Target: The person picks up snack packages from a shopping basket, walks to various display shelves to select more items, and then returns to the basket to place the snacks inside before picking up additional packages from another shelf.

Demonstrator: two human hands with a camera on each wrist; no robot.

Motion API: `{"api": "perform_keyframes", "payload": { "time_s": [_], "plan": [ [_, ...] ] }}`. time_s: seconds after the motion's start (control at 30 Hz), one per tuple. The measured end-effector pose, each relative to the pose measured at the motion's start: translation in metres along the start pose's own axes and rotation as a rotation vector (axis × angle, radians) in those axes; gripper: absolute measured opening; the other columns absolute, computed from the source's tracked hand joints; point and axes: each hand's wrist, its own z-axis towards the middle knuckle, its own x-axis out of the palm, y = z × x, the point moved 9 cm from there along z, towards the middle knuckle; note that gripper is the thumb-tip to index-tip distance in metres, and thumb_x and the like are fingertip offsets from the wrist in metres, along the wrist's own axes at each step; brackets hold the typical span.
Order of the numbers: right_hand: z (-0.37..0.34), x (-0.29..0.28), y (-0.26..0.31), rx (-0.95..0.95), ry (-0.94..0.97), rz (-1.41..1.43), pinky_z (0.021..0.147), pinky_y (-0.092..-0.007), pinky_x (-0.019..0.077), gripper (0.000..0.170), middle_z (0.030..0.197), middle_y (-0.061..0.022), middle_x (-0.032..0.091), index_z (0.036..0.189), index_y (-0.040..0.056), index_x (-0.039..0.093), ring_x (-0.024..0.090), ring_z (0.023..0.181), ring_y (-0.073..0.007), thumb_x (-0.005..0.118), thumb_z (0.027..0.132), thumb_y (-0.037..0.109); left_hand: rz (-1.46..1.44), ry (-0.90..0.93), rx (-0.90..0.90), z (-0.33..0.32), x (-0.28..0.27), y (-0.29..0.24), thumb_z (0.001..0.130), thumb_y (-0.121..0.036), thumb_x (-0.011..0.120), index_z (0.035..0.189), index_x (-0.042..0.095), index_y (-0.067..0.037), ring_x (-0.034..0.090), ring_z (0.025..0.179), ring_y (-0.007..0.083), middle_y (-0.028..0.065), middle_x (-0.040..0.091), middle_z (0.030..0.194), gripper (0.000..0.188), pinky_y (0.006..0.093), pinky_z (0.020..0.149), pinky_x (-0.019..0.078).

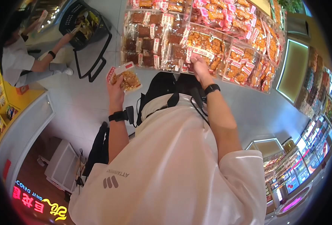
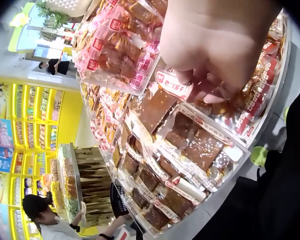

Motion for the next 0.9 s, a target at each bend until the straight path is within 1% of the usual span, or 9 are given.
{"api": "perform_keyframes", "payload": {
  "time_s": [0.2, 0.27, 0.33, 0.4, 0.47, 0.53, 0.63, 0.8, 0.9],
  "plan": [
    [0.022, 0.011, -0.031, -0.134, 0.111, -0.698, 0.075, -0.0317, 0.051, 0.024, 0.096, -0.0079, 0.065, 0.107, 0.0009, 0.057, 0.063, 0.086, -0.0172, 0.051, 0.09, 0.016, -0.03, 0.059, 0.011, 0.0, 0.026, -0.009, 0.082, 0.005, 0.06, 0.125, 0.043, -0.002, 0.057, 0.104, 0.0192, 0.01, 0.055, 0.116, 0.046, 0.0305, 0.086, 0.0482],
    [-0.026, 0.051, 0.041, -0.212, -0.142, -1.509, 0.076, -0.0325, 0.0508, 0.038, 0.089, -0.013, 0.066, 0.109, -0.0016, 0.057, 0.063, 0.085, -0.0185, 0.058, 0.087, 0.03, -0.022, 0.056, 0.001, -0.001, 0.036, -0.011, 0.081, 0.005, 0.061, 0.123, 0.045, -0.002, 0.057, 0.102, 0.0184, 0.0094, 0.056, 0.114, 0.045, 0.0304, 0.087, 0.048],
    [-0.037, 0.056, 0.068, -0.279, -0.204, -1.434, 0.077, -0.0318, 0.0502, 0.053, 0.083, -0.0167, 0.066, 0.107, -0.0039, 0.058, 0.064, 0.083, -0.0198, 0.064, 0.08, 0.041, -0.012, 0.063, -0.009, 0.001, 0.048, -0.011, 0.08, 0.005, 0.062, 0.12, 0.047, -0.002, 0.058, 0.1, 0.0177, 0.0088, 0.057, 0.112, 0.043, 0.0302, 0.087, 0.0478],
    [-0.05, 0.091, 0.075, -0.36, 0.103, -1.132, 0.071, -0.0353, 0.0501, 0.048, 0.081, -0.0152, 0.067, 0.1, 0.0008, 0.061, 0.065, 0.078, -0.024, 0.065, 0.078, 0.043, -0.002, 0.177, -0.042, 0.002, 0.071, -0.005, 0.08, 0.005, 0.063, 0.117, 0.05, -0.002, 0.058, 0.099, 0.0168, 0.0075, 0.059, 0.11, 0.04, 0.0294, 0.085, 0.0483],
    [-0.069, 0.128, 0.061, -0.271, 0.432, -0.81, 0.068, -0.0265, 0.0483, 0.041, 0.08, -0.008, 0.066, 0.102, -0.003, 0.058, 0.062, 0.071, -0.0129, 0.072, 0.077, 0.026, 0.006, 0.236, -0.03, 0.001, 0.096, -0.001, 0.081, 0.003, 0.063, 0.117, 0.051, -0.002, 0.058, 0.099, 0.0163, 0.0071, 0.059, 0.11, 0.039, 0.0291, 0.085, 0.0482],
    [-0.09, 0.146, 0.066, -0.235, 0.509, -0.774, 0.059, -0.0238, 0.0443, 0.033, 0.073, -0.0006, 0.062, 0.103, -0.0025, 0.057, 0.056, 0.064, -0.0078, 0.072, 0.077, 0.012, 0.015, 0.297, -0.016, -0.003, 0.126, -0.003, 0.082, 0.002, 0.062, 0.117, 0.051, -0.002, 0.058, 0.099, 0.0158, 0.0067, 0.059, 0.11, 0.037, 0.0288, 0.084, 0.0481],
    [-0.087, 0.11, 0.08, -0.224, 0.355, -0.6, 0.055, -0.0217, 0.0405, 0.023, 0.067, 0.0045, 0.055, 0.096, 0.0023, 0.057, 0.049, 0.059, -0.0048, 0.071, 0.078, 0.007, -0.067, 0.319, -0.142, -0.013, 0.155, -0.001, 0.089, -0.008, 0.056, 0.12, 0.049, -0.001, 0.058, 0.1, 0.0173, 0.0088, 0.058, 0.111, 0.033, 0.0322, 0.085, 0.0485],
    [-0.108, 0.014, 0.098, -0.091, 0.159, -0.202, 0.061, -0.022, 0.0441, 0.01, 0.071, 0.0068, 0.051, 0.086, 0.0081, 0.057, 0.051, 0.068, -0.004, 0.066, 0.083, 0.01, -0.359, 0.738, -0.398, -0.049, 0.232, 0.001, 0.093, -0.017, 0.036, 0.125, 0.043, 0.003, 0.055, 0.11, 0.029, 0.0165, 0.055, 0.117, 0.038, 0.0441, 0.094, 0.045],
    [-0.111, -0.057, 0.08, -0.141, 0.124, -0.022, 0.061, -0.0193, 0.0416, 0.016, 0.075, 0.0051, 0.054, 0.096, 0.0051, 0.058, 0.051, 0.068, -0.0044, 0.066, 0.083, 0.01, -0.333, 0.725, -0.442, -0.048, 0.248, 0.032, 0.089, -0.014, 0.036, 0.125, 0.043, 0.003, 0.054, 0.111, 0.0316, 0.0179, 0.054, 0.12, 0.04, 0.0462, 0.097, 0.043]
  ]
}}
